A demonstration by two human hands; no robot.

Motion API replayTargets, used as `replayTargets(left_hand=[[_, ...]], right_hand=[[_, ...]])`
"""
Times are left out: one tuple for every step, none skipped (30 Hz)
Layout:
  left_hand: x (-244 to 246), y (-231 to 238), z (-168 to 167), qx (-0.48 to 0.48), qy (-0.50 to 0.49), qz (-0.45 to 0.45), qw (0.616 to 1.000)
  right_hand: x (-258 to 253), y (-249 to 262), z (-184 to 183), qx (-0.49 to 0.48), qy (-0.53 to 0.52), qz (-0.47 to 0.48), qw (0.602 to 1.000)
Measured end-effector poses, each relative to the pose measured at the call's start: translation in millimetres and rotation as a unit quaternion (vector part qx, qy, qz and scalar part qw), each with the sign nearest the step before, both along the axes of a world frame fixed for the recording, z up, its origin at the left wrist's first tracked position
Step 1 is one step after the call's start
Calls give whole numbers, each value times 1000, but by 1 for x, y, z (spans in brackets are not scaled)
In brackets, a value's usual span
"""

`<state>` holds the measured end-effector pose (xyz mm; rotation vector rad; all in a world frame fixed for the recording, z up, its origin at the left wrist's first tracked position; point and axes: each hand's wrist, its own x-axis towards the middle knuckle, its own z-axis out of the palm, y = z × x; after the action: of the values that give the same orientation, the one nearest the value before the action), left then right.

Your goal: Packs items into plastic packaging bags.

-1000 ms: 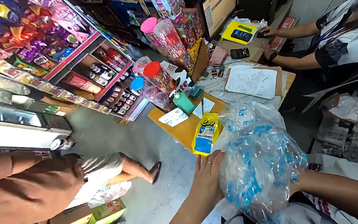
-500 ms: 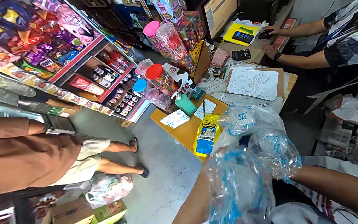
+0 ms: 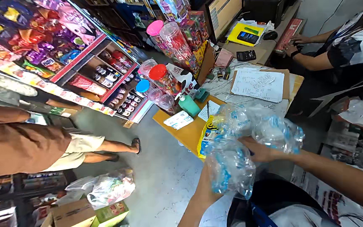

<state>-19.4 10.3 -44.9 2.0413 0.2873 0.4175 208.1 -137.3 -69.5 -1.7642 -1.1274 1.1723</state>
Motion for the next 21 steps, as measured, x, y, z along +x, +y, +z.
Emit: replayTargets(left_hand=[[-3,-1,6,-42,13,14,999],[-4,-3,13,-72,30,32,996],[-4,-6,18,-82,43,46,995],[-2,-9,21,-73,47,55,995],[0,-11,22,-51,48,62,996],[4,-11,21,-30,50,68,996],[9,-10,19,-11,49,80,996],[14,-8,17,0,51,95,994],[18,-4,15,2,53,110,993],[21,0,15,-2,56,122,991],[22,3,17,-12,64,133,989],[23,6,20,-22,73,144,987],[24,9,22,-31,81,151,985],[25,12,23,-35,83,153,984],[27,15,24,-39,80,152,984],[27,16,24,-46,76,148,985],[28,17,23,-58,71,141,986],[28,17,24,-74,65,135,986],[28,17,24,-91,62,130,985],[27,16,26,-109,64,128,984],[26,14,27,-122,65,125,982]], right_hand=[[15,11,14,-67,-16,24,997],[24,18,24,-108,-39,39,993],[25,23,31,-141,-57,44,987],[21,26,34,-165,-80,42,982],[13,28,35,-188,-111,42,975],[2,29,33,-210,-146,51,965],[-8,27,31,-231,-173,75,954],[-18,26,26,-246,-191,109,944],[-25,22,12,-240,-208,144,937],[-30,20,-1,-239,-214,188,928],[-34,19,-6,-243,-207,246,915],[-38,20,-3,-239,-191,310,900],[-40,22,1,-219,-167,367,888],[-42,24,2,-186,-144,416,878],[-45,25,1,-149,-120,451,872],[-49,26,1,-111,-92,473,869],[-52,27,0,-71,-56,480,872],[-53,28,2,-33,-10,476,879],[-55,28,6,-9,37,461,886],[-55,29,11,4,81,445,892],[-55,28,15,23,121,423,898]])
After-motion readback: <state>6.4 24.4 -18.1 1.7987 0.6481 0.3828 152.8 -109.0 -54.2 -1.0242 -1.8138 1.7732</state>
